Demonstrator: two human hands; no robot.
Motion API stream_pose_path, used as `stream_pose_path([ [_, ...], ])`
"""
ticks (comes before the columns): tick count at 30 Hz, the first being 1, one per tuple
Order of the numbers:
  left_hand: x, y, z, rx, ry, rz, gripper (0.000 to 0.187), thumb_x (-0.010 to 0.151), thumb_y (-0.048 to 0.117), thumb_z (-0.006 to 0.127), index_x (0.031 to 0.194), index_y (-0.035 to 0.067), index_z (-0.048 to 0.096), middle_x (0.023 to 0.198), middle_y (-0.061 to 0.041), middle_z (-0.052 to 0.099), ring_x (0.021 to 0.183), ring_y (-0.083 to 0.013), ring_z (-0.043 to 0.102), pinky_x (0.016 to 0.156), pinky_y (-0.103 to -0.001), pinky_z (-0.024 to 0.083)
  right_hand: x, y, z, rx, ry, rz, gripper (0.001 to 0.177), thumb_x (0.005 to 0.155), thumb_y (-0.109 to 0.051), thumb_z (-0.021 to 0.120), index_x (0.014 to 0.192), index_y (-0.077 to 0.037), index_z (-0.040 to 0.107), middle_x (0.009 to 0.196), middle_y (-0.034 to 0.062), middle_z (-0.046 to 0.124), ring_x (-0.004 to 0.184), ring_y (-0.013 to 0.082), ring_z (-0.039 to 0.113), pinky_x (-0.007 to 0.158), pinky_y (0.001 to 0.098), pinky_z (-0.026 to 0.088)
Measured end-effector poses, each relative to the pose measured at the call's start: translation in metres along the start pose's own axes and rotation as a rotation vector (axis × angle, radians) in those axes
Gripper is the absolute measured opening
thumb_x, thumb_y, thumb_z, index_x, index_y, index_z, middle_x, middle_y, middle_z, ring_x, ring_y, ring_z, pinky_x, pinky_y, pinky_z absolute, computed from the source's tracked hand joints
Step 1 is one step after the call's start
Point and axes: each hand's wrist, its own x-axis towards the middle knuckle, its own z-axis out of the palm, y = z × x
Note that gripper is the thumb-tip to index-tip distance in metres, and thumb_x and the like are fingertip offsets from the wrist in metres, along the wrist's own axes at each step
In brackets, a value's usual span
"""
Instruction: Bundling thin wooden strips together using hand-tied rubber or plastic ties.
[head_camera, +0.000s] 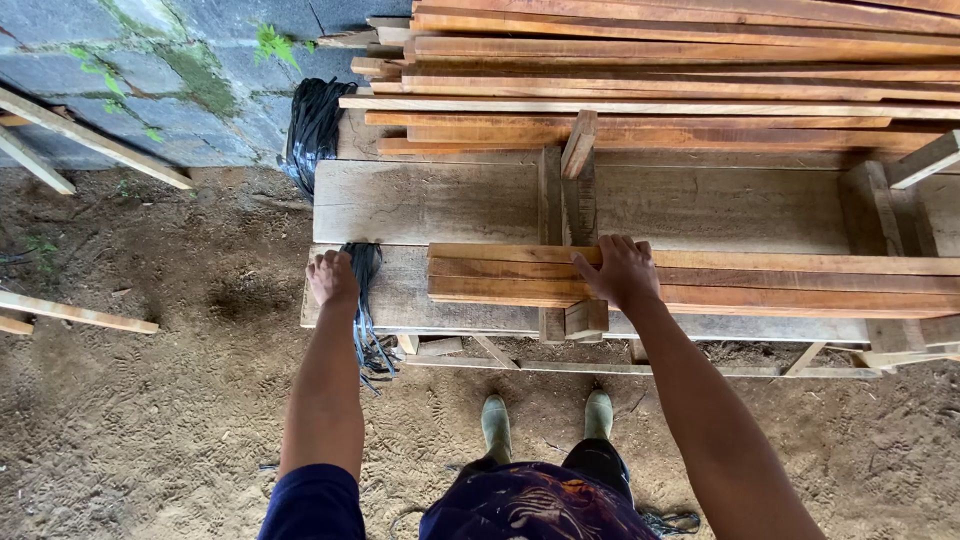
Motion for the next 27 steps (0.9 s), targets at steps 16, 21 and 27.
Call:
stream_pose_path([
  [16,-0.05,0.084,-0.225,-1.181,-0.12,-0.103,0.02,0.097,0.012,0.072,0.115,0.015,0.078,0.1,-0.007,0.077,0.087,-0.0165,0.07,0.078,-0.034,0.056,-0.004,-0.003,-0.005,0.008,0.058,-0.032,0.065,0.104,-0.07,0.041,0.111,-0.01,0.064,0.106,0.012,0.068,0.112,0.0267,0.065,0.102,0.0443,0.045],
  [21,-0.088,0.141,-0.265,-1.548,-0.16,0.101,0.015,0.098,0.0,0.071,0.113,0.003,0.073,0.112,-0.016,0.073,0.098,-0.0208,0.067,0.084,-0.031,0.059,-0.014,-0.011,-0.026,0.064,0.022,-0.028,0.065,0.103,-0.069,0.042,0.117,-0.01,0.064,0.111,0.0121,0.069,0.116,0.0272,0.064,0.106,0.0448,0.042],
  [27,-0.121,0.193,-0.25,-1.562,-0.281,0.152,0.015,0.096,0.0,0.071,0.106,0.008,0.079,0.103,-0.012,0.072,0.083,-0.0169,0.065,0.076,-0.03,0.061,-0.019,0.006,0.002,0.371,0.353,-0.163,0.037,0.097,-0.041,0.069,0.121,-0.014,0.067,0.11,0.0157,0.071,0.111,0.0346,0.069,0.106,0.0484,0.049],
])
